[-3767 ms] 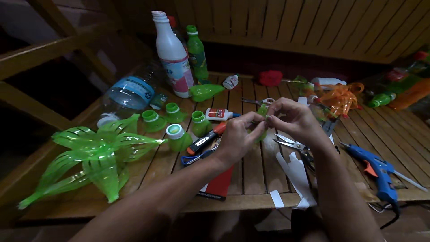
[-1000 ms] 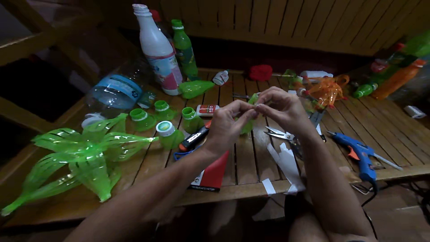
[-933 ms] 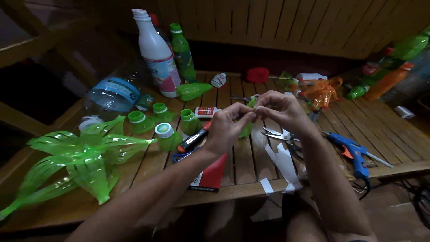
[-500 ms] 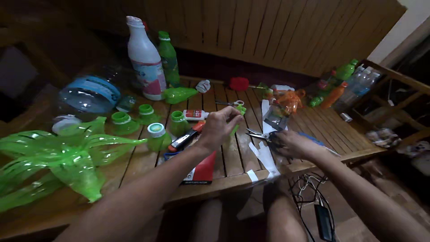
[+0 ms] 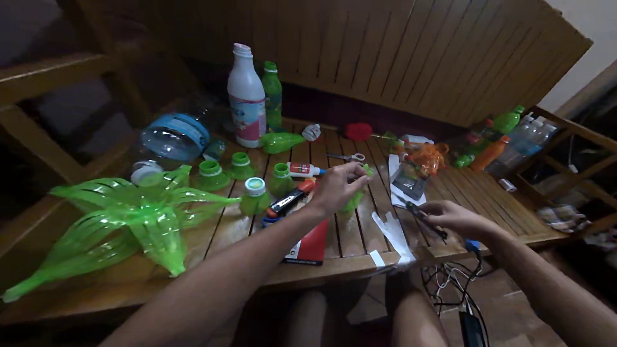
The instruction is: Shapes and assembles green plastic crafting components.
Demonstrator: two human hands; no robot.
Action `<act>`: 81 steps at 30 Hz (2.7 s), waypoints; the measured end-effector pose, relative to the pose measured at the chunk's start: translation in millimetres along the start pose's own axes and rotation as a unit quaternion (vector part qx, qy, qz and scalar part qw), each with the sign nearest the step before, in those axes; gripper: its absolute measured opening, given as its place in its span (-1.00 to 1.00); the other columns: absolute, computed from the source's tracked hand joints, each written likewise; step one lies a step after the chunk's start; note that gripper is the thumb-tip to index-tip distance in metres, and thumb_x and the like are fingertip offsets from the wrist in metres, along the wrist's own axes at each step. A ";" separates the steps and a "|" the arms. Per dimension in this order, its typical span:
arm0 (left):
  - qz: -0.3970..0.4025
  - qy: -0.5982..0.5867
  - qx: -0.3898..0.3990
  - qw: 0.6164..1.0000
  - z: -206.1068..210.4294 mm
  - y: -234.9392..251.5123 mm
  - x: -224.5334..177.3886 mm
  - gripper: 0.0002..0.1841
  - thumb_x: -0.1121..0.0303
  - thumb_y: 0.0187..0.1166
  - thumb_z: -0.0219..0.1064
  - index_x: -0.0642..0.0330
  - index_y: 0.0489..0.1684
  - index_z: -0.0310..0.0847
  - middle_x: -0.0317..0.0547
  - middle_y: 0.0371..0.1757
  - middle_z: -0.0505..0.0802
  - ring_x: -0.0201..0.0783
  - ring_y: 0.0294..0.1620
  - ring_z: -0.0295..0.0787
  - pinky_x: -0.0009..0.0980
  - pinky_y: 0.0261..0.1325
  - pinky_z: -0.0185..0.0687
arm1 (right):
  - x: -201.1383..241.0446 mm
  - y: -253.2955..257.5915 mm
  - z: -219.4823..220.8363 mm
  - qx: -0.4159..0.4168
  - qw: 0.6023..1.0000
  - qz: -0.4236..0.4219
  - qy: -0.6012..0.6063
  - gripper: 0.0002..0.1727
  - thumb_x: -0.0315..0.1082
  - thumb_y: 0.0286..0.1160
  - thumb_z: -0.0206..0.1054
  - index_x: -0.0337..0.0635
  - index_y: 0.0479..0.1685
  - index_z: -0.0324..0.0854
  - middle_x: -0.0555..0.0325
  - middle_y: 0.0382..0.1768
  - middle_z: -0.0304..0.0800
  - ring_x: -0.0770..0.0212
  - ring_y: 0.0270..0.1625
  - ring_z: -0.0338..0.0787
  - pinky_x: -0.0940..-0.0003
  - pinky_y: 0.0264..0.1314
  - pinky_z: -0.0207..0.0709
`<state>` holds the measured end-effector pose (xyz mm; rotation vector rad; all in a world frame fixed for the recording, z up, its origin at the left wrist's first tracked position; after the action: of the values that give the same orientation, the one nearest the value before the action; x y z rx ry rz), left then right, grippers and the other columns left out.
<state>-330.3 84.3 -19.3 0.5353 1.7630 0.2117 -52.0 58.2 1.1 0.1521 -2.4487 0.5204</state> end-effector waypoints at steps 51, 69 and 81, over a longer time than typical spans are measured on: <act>-0.006 -0.101 -0.003 0.995 7.9 -4.0 1.6 -0.90 0.50 0.62 0.38 0.29 -0.03 0.73 -0.23 -0.18 0.90 -0.45 -0.24 0.88 -0.51 -0.09 0.83 | 36.7 11.9 10.4 -0.188 0.900 -0.286 -0.271 -0.32 0.17 0.40 0.47 -0.43 -0.06 0.66 -0.14 -0.23 0.73 -0.04 -0.25 0.75 -0.03 -0.22 0.61; -0.009 -0.076 -0.018 0.997 9.0 -6.4 0.2 -0.91 0.48 0.62 0.40 0.29 -0.09 0.76 -0.25 -0.24 0.91 -0.49 -0.30 0.87 -0.55 -0.14 0.82 | 38.6 8.5 9.0 -0.216 0.867 -0.317 -0.317 -0.28 0.25 0.43 0.38 -0.44 -0.28 0.66 -0.10 -0.46 0.67 -0.02 -0.46 0.70 0.02 -0.42 0.55; -0.010 -0.070 -0.014 0.997 7.3 -5.4 0.0 -0.90 0.46 0.61 0.41 0.30 -0.08 0.76 -0.23 -0.27 0.91 -0.49 -0.32 0.87 -0.55 -0.14 0.81 | 31.9 12.5 5.7 -0.128 0.933 -0.219 -0.256 -0.16 0.35 0.35 0.40 -0.41 0.05 0.61 -0.13 -0.15 0.69 -0.05 -0.16 0.70 -0.10 -0.13 0.56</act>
<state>-324.6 78.5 -23.5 0.5005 1.6256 0.1793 -83.5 67.9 11.9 0.7879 -2.8260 -0.0529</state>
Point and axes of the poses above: each hand's wrist, its own y-axis towards the middle knuckle, its own z-axis out of the palm, x = y × z, the point moved 4 cm from there along y, towards the middle knuckle
